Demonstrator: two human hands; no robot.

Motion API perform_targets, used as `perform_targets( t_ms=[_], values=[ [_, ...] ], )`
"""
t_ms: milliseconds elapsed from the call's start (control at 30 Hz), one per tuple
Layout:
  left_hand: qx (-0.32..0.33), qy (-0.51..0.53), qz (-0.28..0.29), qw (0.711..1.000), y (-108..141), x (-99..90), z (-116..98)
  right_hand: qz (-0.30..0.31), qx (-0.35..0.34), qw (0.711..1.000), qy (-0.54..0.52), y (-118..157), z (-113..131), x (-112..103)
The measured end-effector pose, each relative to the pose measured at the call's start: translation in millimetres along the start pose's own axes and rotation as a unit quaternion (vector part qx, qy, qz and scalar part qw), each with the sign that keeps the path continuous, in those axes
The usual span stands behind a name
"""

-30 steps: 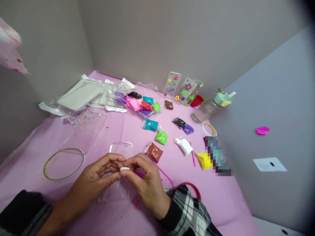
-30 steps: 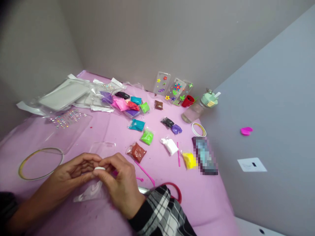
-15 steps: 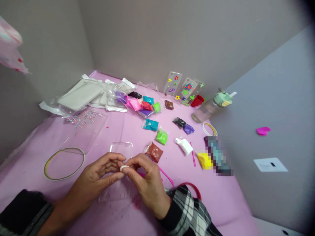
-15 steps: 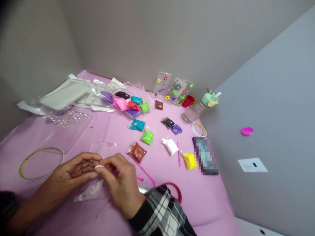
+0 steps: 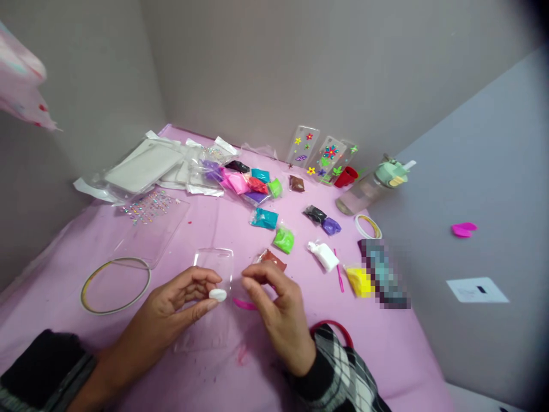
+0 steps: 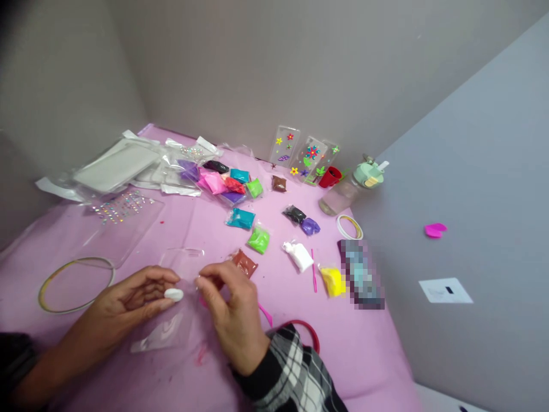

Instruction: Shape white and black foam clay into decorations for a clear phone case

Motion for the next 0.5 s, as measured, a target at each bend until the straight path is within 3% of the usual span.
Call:
perform_targets(
  t_ms=[100,167,200,267,300,333,433,500],
  values=[
    [-0.002,-0.022,-0.015,1.0,0.9,-0.9,0.2,-0.058,0.009,0.996,0.074,-1.2,-1.0,-37.6],
    [-0.005,-0.031,-0.018,0.999,1.5,-1.8,0.3,-0.128,0.01,0.978,0.167,2.4,-5.2,-78.0],
    [-0.006,-0.034,-0.019,0.999,1.8,-2.2,0.5,-0.164,0.019,0.959,0.229,5.8,-8.7,-102.2],
    [-0.005,-0.037,-0.018,0.999,2.2,-2.8,0.7,-0.212,0.067,0.897,0.383,14.5,-18.5,-154.6],
    [-0.003,-0.036,-0.018,0.999,2.3,-2.8,0.6,-0.206,0.111,0.852,0.469,19.2,-25.1,-180.4],
    [-0.002,-0.036,-0.017,0.999,2.2,-2.6,0.3,-0.21,0.14,0.824,0.507,24.2,-32.3,-205.1],
    [-0.005,-0.036,-0.018,0.999,1.5,-1.1,-1.4,-0.186,0.213,0.766,0.577,38.3,-57.7,-262.4],
    [-0.01,-0.039,-0.021,0.999,1.3,-0.6,-2.3,-0.142,0.243,0.746,0.603,46.4,-77.2,-283.6]
  ],
)
Point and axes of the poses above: each hand's wrist, its own y-axis away from the middle knuckle, its own x-axis out of the palm, z = x × y, the point moved 2 cm from there along -y, towards the middle knuckle, and after that the axes turned 8 degrees about -x, right-handed, at the moved point
